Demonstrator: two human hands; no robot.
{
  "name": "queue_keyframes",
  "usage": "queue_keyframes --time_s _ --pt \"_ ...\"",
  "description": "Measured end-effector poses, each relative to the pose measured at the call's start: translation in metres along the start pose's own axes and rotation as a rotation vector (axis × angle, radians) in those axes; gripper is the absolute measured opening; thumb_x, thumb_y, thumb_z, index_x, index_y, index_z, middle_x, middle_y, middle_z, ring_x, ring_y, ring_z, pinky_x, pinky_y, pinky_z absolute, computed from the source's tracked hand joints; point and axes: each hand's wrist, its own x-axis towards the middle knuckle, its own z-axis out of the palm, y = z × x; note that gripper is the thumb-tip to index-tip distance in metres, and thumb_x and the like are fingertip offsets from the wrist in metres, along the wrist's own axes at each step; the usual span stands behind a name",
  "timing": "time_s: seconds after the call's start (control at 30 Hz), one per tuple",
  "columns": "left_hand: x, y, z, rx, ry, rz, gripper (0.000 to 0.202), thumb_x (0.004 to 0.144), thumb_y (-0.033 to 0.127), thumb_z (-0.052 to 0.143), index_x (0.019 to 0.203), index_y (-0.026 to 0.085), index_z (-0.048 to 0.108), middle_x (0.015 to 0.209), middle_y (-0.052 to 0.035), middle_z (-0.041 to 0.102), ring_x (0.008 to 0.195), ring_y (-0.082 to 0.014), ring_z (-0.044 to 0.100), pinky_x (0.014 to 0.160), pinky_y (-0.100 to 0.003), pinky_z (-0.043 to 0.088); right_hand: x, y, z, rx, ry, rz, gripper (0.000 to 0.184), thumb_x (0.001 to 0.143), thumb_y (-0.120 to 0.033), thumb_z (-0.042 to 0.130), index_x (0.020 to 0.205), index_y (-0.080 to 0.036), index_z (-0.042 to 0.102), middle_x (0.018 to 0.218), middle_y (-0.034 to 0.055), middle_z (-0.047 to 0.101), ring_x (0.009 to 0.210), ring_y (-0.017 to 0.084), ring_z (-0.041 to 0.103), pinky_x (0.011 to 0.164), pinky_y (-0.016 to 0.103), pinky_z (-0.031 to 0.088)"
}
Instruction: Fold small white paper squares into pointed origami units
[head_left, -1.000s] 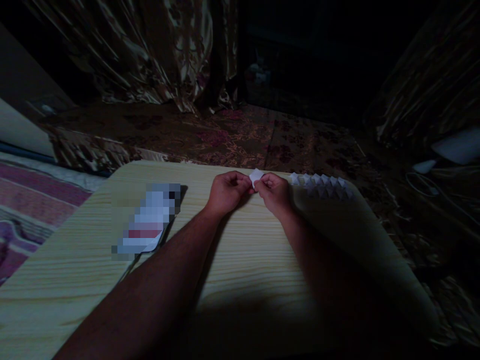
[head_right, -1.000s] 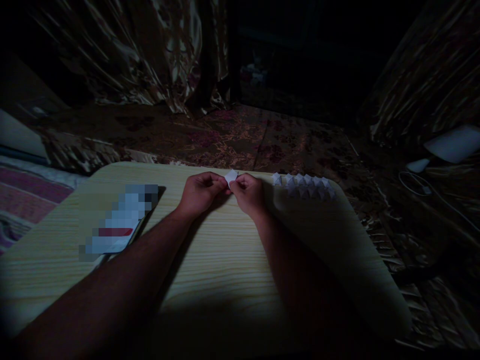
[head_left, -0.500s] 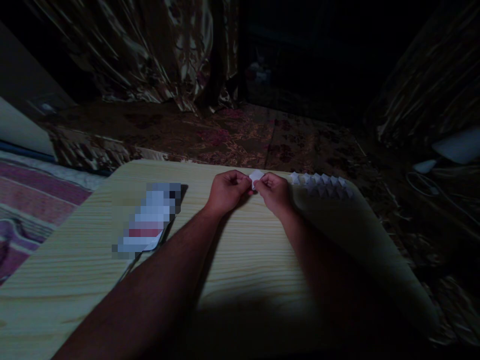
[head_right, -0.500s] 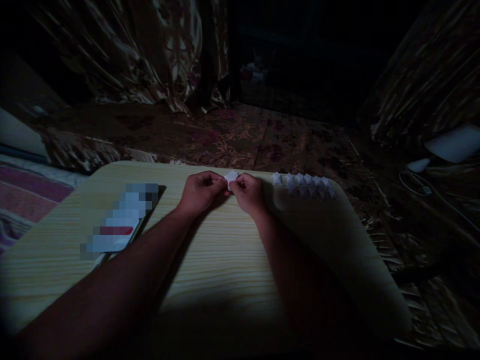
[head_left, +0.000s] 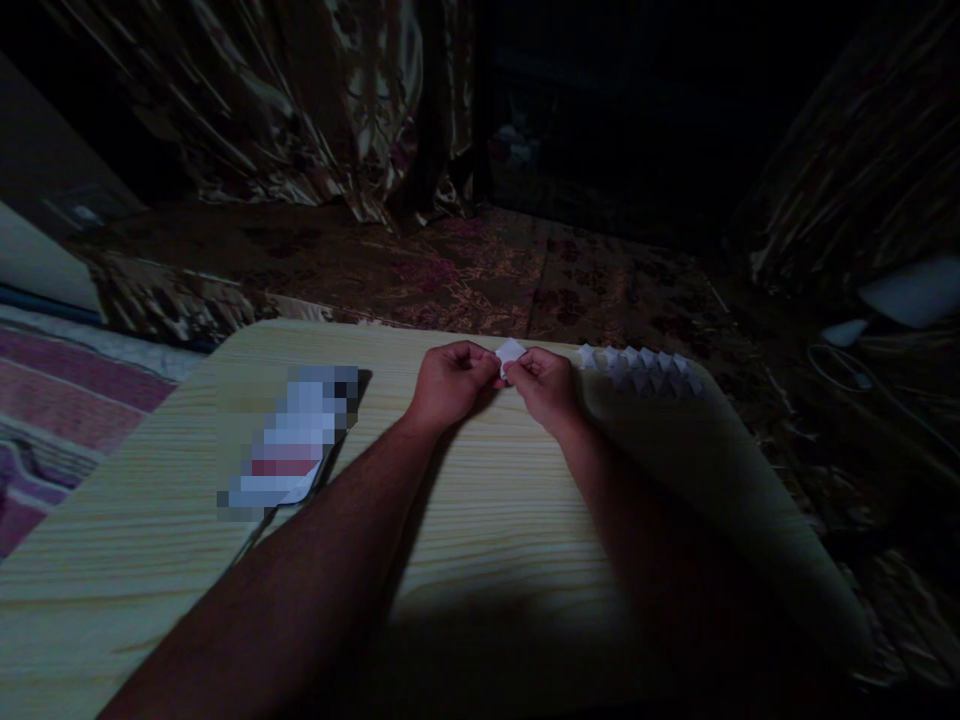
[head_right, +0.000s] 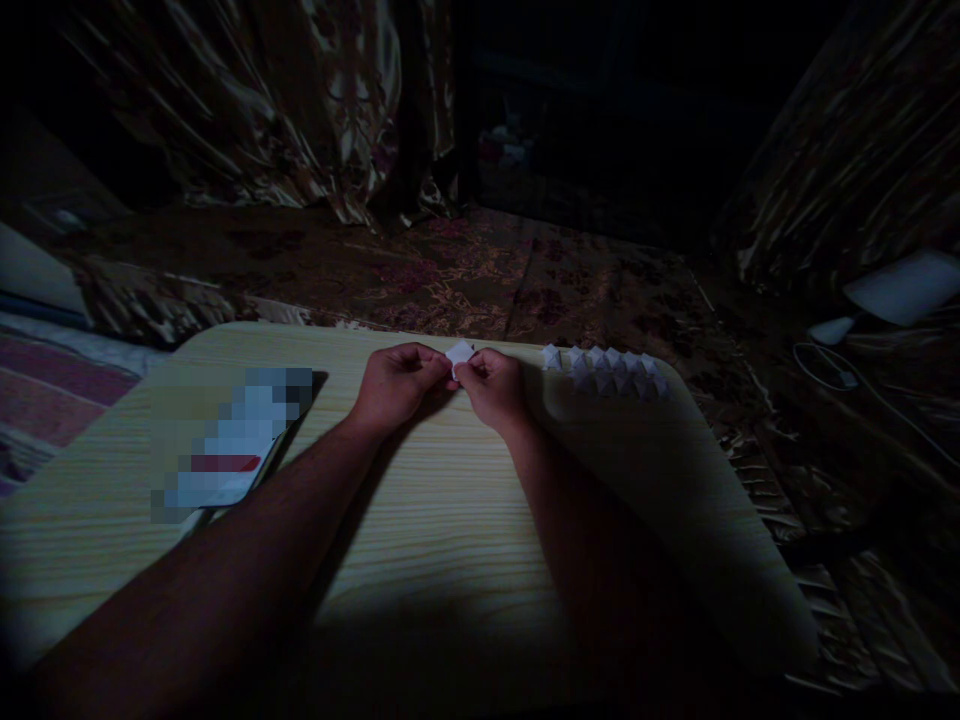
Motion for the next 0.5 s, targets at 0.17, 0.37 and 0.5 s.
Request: queue_keyframes --time_s 0.17,0.37,0.5 --pt "-0.0005 0.0011 0.0007 -0.019 0.001 -0.009 0.028 0.07 0.041 0.07 0.075 0.014 0.064 0.064 -0.0057 0.068 0.051 -0.0137 0.061 0.048 -0.022 0.046 0.0001 -0.0015 0.0008 -0.018 -0.002 -0.007 0.019 0.071 -0.033 0.06 0.062 -0.018 0.054 0.054 -0.0024 0.057 0.047 0.008 0.046 0.047 0.02 0.035" --pt "0.0005 -0.0018 0.0012 0.035 0.032 0.063 0.022 0.071 0.037 0.068 0.075 0.015 0.063 0.063 -0.0029 0.066 0.052 -0.012 0.058 0.049 -0.021 0.044 -0.0003 -0.0015 0.0001 -0.044 -0.033 -0.027 0.02 0.074 -0.035 0.059 0.065 -0.017 0.055 0.057 -0.0027 0.056 0.051 0.009 0.047 0.048 0.02 0.035" --pt "-0.0001 -0.0025 0.0014 0.159 0.101 0.163 0.02 0.074 0.036 0.064 0.075 0.015 0.065 0.064 -0.0012 0.064 0.055 -0.0105 0.055 0.051 -0.02 0.042 0.0006 0.0008 0.0036 -0.023 -0.012 -0.041 0.018 0.073 -0.033 0.061 0.07 -0.017 0.055 0.064 -0.0016 0.058 0.057 0.01 0.052 0.052 0.02 0.039"
